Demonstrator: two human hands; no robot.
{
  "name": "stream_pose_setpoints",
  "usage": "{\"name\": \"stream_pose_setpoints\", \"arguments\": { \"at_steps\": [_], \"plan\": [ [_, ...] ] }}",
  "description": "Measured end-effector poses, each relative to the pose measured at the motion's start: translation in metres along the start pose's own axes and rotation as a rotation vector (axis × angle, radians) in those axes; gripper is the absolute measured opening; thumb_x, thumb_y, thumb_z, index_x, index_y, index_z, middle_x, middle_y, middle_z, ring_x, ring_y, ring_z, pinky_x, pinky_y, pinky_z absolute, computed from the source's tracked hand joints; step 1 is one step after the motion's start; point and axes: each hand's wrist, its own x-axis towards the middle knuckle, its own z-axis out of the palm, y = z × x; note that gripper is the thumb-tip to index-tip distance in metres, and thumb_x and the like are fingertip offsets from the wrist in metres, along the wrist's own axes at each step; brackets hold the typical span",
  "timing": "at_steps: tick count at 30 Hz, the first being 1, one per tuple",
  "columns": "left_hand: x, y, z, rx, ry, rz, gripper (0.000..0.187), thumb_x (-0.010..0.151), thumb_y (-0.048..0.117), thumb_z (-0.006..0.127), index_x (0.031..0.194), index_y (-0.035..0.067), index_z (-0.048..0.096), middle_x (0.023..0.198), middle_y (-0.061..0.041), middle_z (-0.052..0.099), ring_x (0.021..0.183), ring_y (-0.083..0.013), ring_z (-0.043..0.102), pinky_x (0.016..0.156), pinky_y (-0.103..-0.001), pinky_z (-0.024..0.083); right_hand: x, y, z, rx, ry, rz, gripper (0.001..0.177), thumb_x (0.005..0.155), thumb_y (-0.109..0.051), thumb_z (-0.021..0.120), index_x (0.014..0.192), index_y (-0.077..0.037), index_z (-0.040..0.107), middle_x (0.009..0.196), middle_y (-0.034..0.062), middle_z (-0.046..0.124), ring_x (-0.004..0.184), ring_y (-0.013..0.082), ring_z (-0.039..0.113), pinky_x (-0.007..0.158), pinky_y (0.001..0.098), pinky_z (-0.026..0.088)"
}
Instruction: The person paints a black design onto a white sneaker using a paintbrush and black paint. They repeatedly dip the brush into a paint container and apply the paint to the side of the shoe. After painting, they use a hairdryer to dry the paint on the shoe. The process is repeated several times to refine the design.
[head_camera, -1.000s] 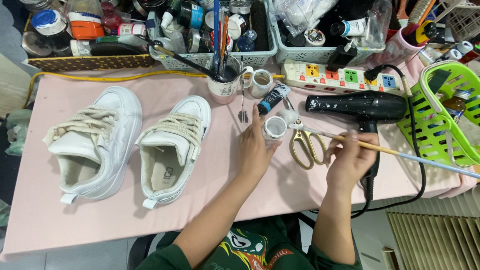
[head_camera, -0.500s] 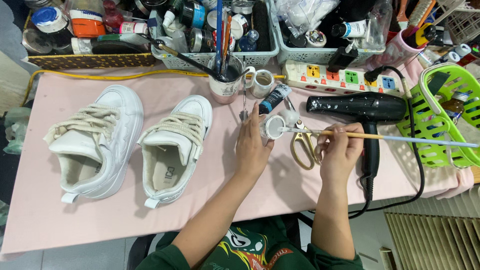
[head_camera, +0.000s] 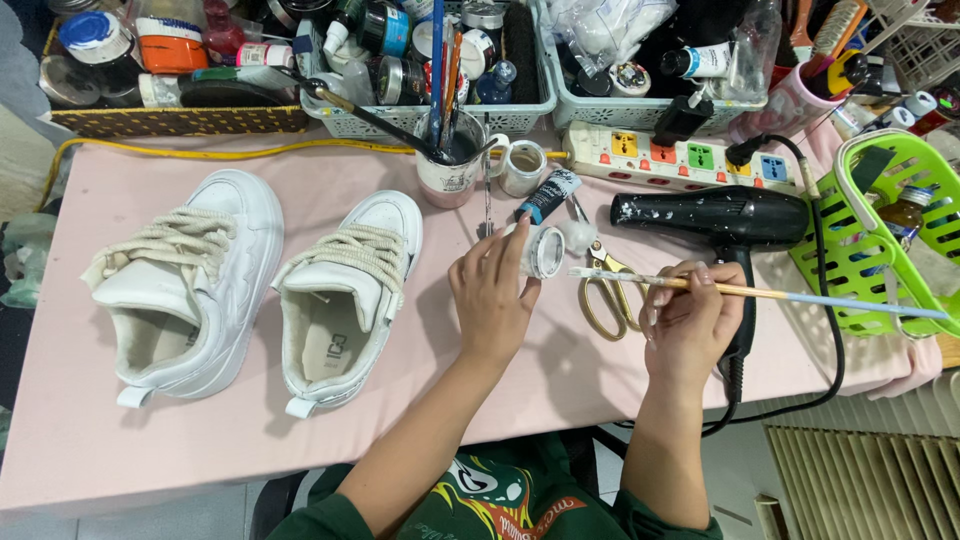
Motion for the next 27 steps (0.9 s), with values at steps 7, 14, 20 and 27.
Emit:
{"name": "stream_pose_setpoints", "arguments": {
  "at_steps": [7,14,20,27],
  "plan": [
    [-0.003,0.002,-0.005,-0.202,0.154,0.089,0.091,0.075,0.009,0.088,0.153,0.014,0.041,0.146,-0.008,0.057,0.137,-0.0254,0.052,0.113,-0.047,0.036,0.003,-0.002,-0.01,0.048,-0.162,-0.061,0.008,0.113,-0.007,0.048,0.108,-0.006,0.042,0.083,0.0162,0.057,0.065,0.0158,0.055,0.04,0.0227,0.04],
    [-0.003,0.003,-0.006,-0.32,0.197,0.12,0.101,0.072,0.006,0.091,0.154,0.01,0.033,0.147,-0.01,0.057,0.137,-0.0298,0.054,0.114,-0.046,0.039,-0.002,-0.009,-0.018,0.007,-0.336,-0.162,0.014,0.106,-0.01,0.053,0.113,-0.005,0.042,0.083,0.0204,0.054,0.058,0.0178,0.051,0.041,0.0234,0.043],
    [-0.001,0.005,-0.002,-0.309,0.089,0.025,0.104,0.077,0.019,0.09,0.159,0.007,0.026,0.138,-0.007,0.066,0.129,-0.0299,0.057,0.109,-0.047,0.04,-0.004,-0.006,-0.026,0.086,-0.321,-0.13,0.017,0.105,-0.01,0.056,0.112,-0.005,0.042,0.084,0.0196,0.054,0.055,0.0163,0.049,0.039,0.0237,0.043],
    [-0.003,0.0,0.023,-0.207,-0.25,-0.106,0.118,0.077,0.028,0.088,0.162,0.006,0.01,0.13,-0.01,0.069,0.118,-0.0277,0.062,0.098,-0.048,0.038,-0.006,-0.005,-0.03,0.117,-0.319,-0.139,0.019,0.105,-0.011,0.059,0.111,-0.005,0.042,0.084,0.0204,0.055,0.056,0.0173,0.052,0.04,0.0252,0.044]
  ]
}}
